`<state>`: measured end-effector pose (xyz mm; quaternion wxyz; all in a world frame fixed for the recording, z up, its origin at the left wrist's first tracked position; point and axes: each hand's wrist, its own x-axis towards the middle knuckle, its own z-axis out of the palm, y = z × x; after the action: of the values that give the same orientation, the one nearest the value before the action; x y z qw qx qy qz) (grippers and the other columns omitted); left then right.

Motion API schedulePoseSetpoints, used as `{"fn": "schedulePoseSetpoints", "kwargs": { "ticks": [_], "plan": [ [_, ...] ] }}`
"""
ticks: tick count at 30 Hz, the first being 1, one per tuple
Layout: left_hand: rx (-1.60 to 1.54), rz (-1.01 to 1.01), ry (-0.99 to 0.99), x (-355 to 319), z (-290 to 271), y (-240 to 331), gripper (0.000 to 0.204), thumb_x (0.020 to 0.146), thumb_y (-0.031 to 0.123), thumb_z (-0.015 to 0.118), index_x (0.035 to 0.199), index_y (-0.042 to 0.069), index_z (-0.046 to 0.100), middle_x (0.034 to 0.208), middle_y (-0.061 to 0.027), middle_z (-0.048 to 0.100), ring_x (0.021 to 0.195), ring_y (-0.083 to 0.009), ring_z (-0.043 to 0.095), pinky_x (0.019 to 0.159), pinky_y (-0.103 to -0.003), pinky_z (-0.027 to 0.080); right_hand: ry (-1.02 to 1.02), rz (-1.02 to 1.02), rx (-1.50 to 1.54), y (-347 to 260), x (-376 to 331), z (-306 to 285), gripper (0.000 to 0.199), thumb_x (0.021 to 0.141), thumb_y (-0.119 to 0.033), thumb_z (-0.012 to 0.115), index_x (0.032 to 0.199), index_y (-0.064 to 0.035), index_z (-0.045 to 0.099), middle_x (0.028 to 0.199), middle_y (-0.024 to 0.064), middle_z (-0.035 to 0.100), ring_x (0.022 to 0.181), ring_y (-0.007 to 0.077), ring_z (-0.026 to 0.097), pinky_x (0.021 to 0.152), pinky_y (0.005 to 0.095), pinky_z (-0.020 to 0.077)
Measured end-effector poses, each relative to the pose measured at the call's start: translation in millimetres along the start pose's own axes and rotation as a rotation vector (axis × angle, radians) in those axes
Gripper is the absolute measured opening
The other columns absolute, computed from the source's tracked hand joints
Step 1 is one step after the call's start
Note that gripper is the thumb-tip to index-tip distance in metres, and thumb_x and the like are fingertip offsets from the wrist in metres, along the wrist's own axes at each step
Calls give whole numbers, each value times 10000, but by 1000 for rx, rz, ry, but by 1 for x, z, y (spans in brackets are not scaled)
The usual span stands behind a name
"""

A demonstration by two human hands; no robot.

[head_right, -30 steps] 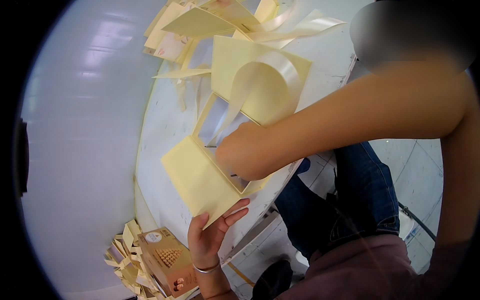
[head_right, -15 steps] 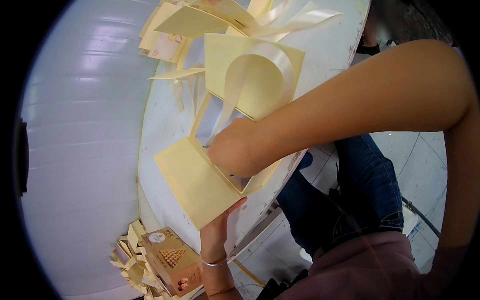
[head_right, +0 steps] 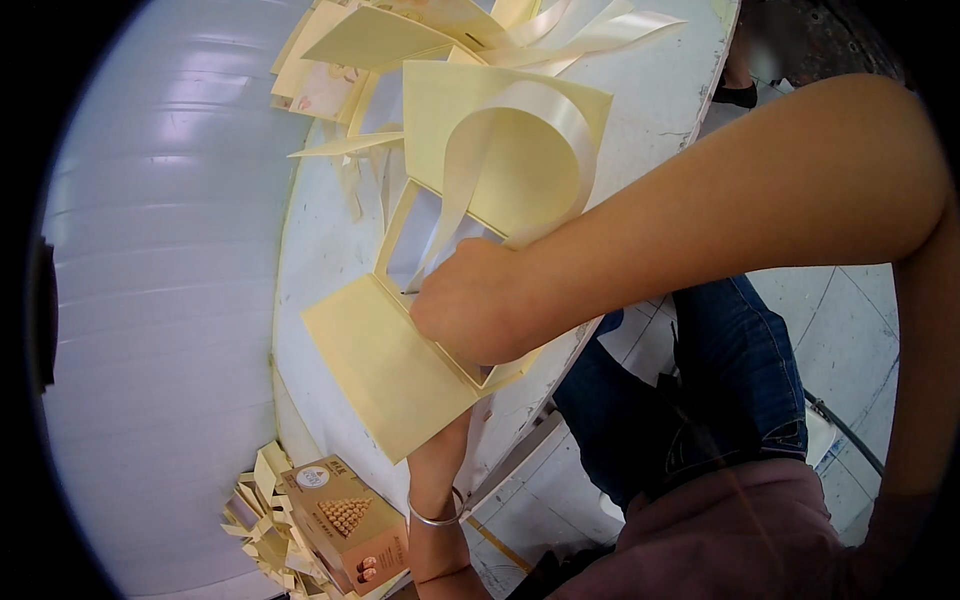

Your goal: The person repeatedly picks up flat yellow paper boxes from a table, folds them into open boxes, and inserts a white ribbon into each. The finished boxes are placed on the table. Another person is visible working at the same table.

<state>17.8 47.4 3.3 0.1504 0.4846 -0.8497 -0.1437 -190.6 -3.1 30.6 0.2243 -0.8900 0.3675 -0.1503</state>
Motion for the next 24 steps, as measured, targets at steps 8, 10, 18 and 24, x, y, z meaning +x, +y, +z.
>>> {"fn": "schedulePoseSetpoints", "kwargs": {
  "ticks": [8, 10, 18, 24],
  "plan": [
    [14, 70, 33, 22, 8, 6, 241, 727, 69, 630, 957, 16, 583, 1007, -118, 574, 923, -248, 542, 780, -340, 432, -10, -10, 130, 4, 6, 10, 147, 600, -42, 549, 706, -99, 635, 614, 114, 594, 615, 263, 567, 705, 363, 366],
    [46, 120, 62, 26, 10, 9, 240, 721, 65, 628, 953, 18, 585, 1014, -121, 571, 931, -255, 538, 785, -345, 430, -27, -12, 133, 4, 7, 8, 159, 619, -41, 540, 738, -82, 636, 657, 123, 601, 642, 262, 567, 748, 379, 365],
    [473, -8, 278, 1, -44, -69, 139, 742, 61, 575, 878, 35, 577, 1154, -153, 486, 1090, -304, 428, 873, -346, 377, 605, -558, -414, -19, -56, 3, 208, 700, -118, 557, 890, -32, 557, 917, 128, 555, 802, 251, 529, 791, 390, 413],
    [150, -234, -1, -21, -39, -93, 78, 788, 78, 520, 849, 33, 538, 922, -127, 568, 850, -269, 534, 722, -385, 410, 469, -238, -257, -22, -53, 47, 326, 729, -302, 603, 932, -51, 555, 952, 105, 524, 802, 217, 490, 771, 347, 362]
  ]
}}
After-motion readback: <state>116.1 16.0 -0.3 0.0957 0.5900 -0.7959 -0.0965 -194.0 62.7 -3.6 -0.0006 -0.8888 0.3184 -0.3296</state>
